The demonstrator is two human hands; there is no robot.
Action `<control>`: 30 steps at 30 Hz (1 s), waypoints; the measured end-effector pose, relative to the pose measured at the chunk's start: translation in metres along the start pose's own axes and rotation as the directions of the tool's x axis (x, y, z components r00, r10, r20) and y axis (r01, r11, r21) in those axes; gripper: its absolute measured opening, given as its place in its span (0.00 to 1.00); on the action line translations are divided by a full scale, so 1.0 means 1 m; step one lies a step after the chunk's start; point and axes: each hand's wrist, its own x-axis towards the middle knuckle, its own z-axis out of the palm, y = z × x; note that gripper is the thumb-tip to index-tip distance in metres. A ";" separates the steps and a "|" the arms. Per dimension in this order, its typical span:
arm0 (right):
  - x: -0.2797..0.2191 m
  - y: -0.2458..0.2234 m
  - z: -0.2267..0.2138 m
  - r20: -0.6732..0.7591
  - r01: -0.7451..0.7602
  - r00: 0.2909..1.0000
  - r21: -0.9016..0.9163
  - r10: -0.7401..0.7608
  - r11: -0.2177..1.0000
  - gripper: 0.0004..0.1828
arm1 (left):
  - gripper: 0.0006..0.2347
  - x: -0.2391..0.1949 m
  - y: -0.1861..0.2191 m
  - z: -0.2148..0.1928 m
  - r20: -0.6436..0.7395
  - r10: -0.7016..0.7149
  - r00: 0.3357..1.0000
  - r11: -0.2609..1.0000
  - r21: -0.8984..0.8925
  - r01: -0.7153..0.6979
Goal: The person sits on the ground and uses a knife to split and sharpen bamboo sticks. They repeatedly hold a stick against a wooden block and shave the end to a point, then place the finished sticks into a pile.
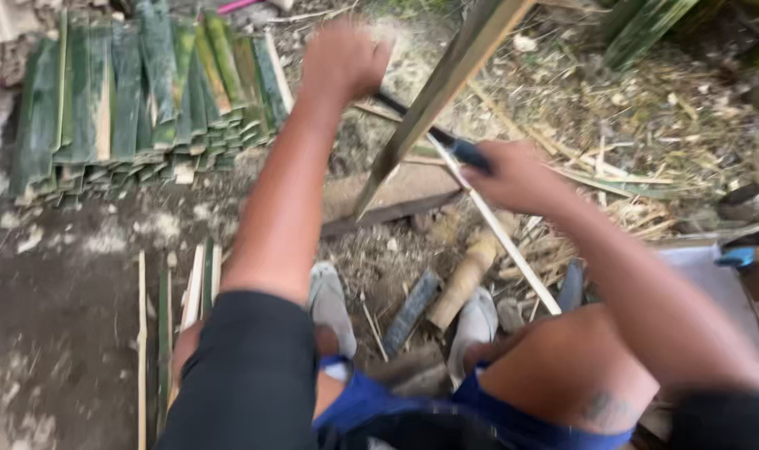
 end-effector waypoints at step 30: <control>-0.012 -0.133 0.148 -0.176 -0.171 0.944 0.458 0.278 0.872 0.18 | 0.25 -0.045 0.087 -0.070 -0.716 -0.195 0.671 0.826 -0.488 -0.281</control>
